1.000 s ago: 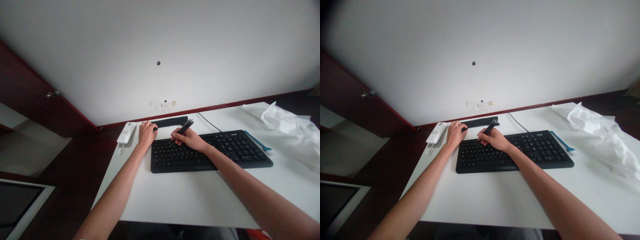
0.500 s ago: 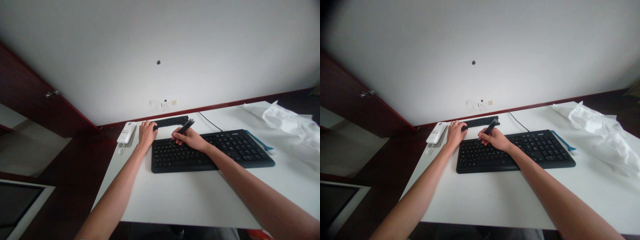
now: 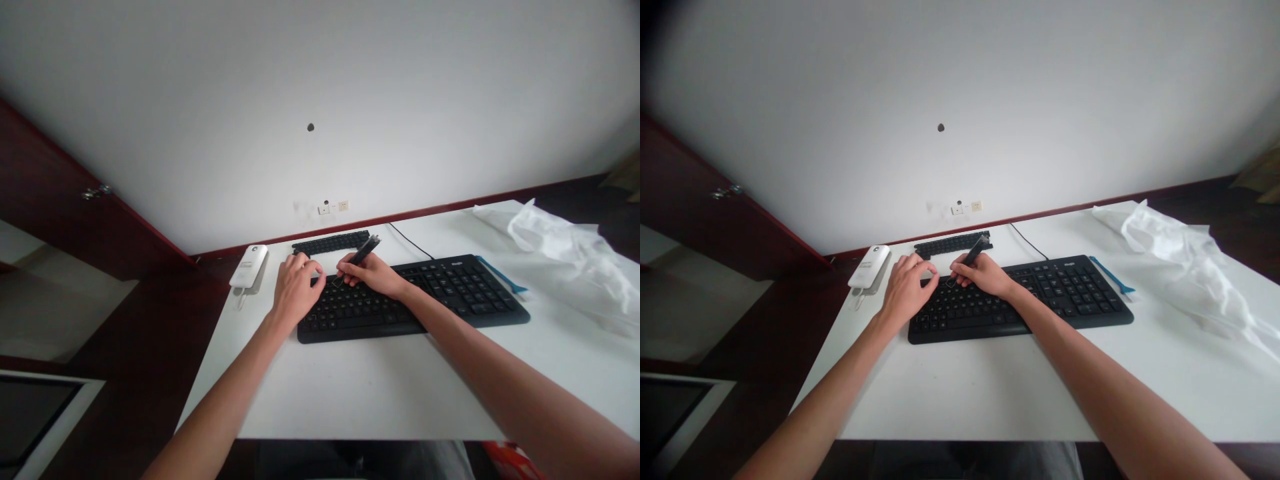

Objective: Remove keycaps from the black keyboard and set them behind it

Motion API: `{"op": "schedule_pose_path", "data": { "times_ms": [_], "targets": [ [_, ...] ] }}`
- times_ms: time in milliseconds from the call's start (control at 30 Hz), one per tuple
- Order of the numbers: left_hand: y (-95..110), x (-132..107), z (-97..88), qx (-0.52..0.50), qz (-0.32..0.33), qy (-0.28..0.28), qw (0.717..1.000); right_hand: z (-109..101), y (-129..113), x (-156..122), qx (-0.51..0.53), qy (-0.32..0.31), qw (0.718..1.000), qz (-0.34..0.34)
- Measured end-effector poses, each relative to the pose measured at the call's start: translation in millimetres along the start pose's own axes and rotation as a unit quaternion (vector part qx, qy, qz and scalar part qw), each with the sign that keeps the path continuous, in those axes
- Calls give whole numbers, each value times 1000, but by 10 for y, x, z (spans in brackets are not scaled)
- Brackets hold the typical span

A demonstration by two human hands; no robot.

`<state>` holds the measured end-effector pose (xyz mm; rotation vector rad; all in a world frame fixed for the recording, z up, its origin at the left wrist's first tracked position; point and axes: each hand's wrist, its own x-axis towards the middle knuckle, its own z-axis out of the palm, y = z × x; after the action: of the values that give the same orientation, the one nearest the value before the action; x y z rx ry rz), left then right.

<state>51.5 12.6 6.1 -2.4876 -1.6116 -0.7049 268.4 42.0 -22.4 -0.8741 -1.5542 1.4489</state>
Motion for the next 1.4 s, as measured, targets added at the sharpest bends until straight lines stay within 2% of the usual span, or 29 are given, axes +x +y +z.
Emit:
{"op": "schedule_pose_path", "data": {
  "times_ms": [167,267,367,500,733,1067,1233,1400],
  "targets": [
    [346,-472,-98,-61,11,-29,998,4,-14,-3,31,-4,999,28],
    [412,-693,-56,-83,-2,-30,996,14,-15,-9,53,-2,997,54],
    [427,-814,-15,-88,-13,-4,996,32,-8,-13,39,0,998,57],
    [417,-854,-1,-78,-7,27,997,42,-15,-21,-24,27,998,45],
    [383,-857,33,-61,-5,42,997,68,-54,-43,-78,11,997,28],
    [379,-851,40,-64,-5,70,995,127,-97,-40,-59,30,998,21],
    [391,-851,12,-70,37,63,995,101,-111,-30,-50,67,995,48],
    [428,-849,7,-62,49,58,995,124,-130,-40,-30,63,996,57]
  ]
}}
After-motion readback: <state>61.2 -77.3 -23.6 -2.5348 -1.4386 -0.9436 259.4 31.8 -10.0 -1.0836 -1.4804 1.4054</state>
